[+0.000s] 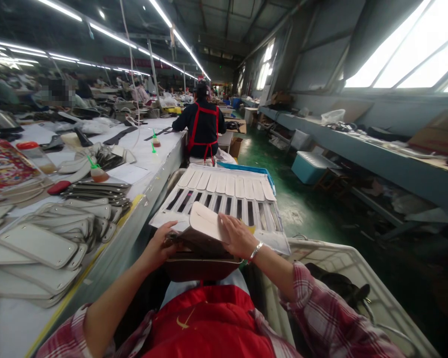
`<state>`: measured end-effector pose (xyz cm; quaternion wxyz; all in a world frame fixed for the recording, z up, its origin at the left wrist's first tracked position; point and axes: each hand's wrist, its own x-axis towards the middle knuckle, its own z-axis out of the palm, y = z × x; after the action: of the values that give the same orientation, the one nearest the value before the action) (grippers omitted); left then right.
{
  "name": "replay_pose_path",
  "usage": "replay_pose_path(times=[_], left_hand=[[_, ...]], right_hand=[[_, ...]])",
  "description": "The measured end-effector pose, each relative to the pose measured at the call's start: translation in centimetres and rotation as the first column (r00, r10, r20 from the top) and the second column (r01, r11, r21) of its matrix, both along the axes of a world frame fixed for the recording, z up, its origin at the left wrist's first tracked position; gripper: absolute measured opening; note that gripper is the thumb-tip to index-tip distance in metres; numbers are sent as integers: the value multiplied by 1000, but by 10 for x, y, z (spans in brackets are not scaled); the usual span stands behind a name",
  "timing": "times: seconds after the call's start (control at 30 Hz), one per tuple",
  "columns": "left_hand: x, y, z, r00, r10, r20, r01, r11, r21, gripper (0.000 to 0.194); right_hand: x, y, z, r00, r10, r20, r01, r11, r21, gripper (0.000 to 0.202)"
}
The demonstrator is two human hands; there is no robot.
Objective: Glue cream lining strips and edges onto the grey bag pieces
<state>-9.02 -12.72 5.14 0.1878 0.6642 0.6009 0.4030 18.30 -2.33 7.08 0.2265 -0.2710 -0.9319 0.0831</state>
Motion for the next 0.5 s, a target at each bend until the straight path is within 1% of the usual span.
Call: replay_pose_path(times=[0.1,0.13,0.2,0.23,0.3,0.37,0.43,0.5], left_hand=[[-6,-1,-7,998,57,18,-57,998,-13,37],[-9,-2,-9,995,79,52,-79,997,-14,40],[-14,-5,-11,974,143,174,-140,990,-31,42],[-17,-7,-11,950,182,252,-176,983,-50,41],[-19,-13,-10,874,258,411,-239,966,-98,41],[-17,-18,-7,794,319,518,-288,947,-143,41],[-14,-22,-5,757,359,546,-314,933,-177,43],[-11,-23,-6,769,362,527,-306,932,-194,44]], right_hand=[[2,1,-1,998,-9,67,7,1000,29,86],[2,0,-1,996,-3,94,-1,999,41,86],[-3,-1,-1,990,22,138,-31,998,62,86],[-6,-1,0,987,38,158,-49,996,68,86],[-15,-4,0,977,66,202,-84,993,83,86],[-22,-6,-1,962,96,256,-128,986,111,86],[-28,-8,-1,942,129,311,-182,972,147,85],[-29,-10,-3,921,159,355,-234,956,179,81]])
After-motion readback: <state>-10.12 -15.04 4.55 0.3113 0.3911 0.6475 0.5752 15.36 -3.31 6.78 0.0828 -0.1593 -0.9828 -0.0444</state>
